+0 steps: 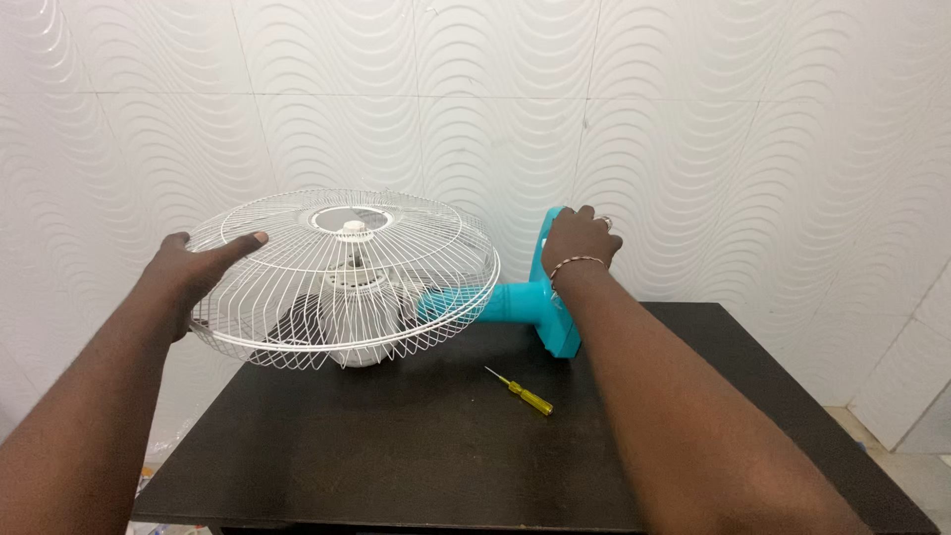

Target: The person disassembles a table fan by removing the front grille, fan blades, and rear grille. They then use a screwdriver to loosen screws on the motor housing.

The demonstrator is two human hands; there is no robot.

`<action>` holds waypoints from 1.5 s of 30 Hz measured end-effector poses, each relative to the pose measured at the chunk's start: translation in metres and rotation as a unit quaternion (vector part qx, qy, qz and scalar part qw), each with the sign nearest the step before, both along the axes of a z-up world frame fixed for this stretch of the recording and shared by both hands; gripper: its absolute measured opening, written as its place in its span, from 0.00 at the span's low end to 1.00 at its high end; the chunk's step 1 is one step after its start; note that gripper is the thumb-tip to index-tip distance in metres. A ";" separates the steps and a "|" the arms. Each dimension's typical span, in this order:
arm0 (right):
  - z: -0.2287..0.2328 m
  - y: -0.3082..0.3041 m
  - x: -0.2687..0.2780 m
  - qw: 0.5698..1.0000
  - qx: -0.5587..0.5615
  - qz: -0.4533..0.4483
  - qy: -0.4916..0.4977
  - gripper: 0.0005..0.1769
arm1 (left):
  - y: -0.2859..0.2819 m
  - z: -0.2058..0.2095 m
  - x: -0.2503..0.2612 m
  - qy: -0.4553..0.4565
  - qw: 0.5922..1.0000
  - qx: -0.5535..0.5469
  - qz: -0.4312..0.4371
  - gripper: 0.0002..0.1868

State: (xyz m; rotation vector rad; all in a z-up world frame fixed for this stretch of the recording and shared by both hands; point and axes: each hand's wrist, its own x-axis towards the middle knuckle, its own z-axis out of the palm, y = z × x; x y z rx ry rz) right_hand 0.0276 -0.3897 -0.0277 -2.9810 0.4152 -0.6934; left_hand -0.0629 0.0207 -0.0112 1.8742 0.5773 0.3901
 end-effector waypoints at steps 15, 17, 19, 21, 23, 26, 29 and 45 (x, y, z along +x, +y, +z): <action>-0.007 -0.033 -0.006 0.999 0.012 -0.014 -0.033 0.14 | -0.036 0.009 0.010 -0.043 0.993 0.085 -0.063 0.66; -0.009 -0.045 -0.006 0.999 0.015 -0.017 -0.038 0.14 | -0.046 0.009 0.012 -0.033 0.994 0.079 -0.064 0.66; -0.011 -0.056 -0.007 0.998 0.009 -0.018 -0.055 0.16 | -0.055 0.009 0.014 -0.028 0.995 0.075 -0.068 0.66; -0.010 -0.067 -0.009 0.998 0.001 -0.030 -0.054 0.18 | -0.061 0.009 0.016 -0.028 0.994 0.073 -0.074 0.66; -0.011 -0.075 -0.011 0.998 0.006 -0.035 -0.052 0.20 | -0.069 0.006 0.019 -0.039 0.995 0.054 -0.077 0.67; -0.011 -0.088 -0.016 0.998 0.018 -0.035 -0.054 0.21 | -0.078 0.005 0.021 -0.058 0.992 0.074 -0.083 0.67; -0.011 -0.094 -0.021 0.998 0.007 -0.036 -0.058 0.20 | -0.085 0.002 0.019 -0.062 0.992 0.068 -0.090 0.67; -0.033 -0.038 0.003 0.955 0.087 0.242 -0.146 0.33 | -0.080 -0.003 0.023 -0.069 0.990 0.081 -0.087 0.65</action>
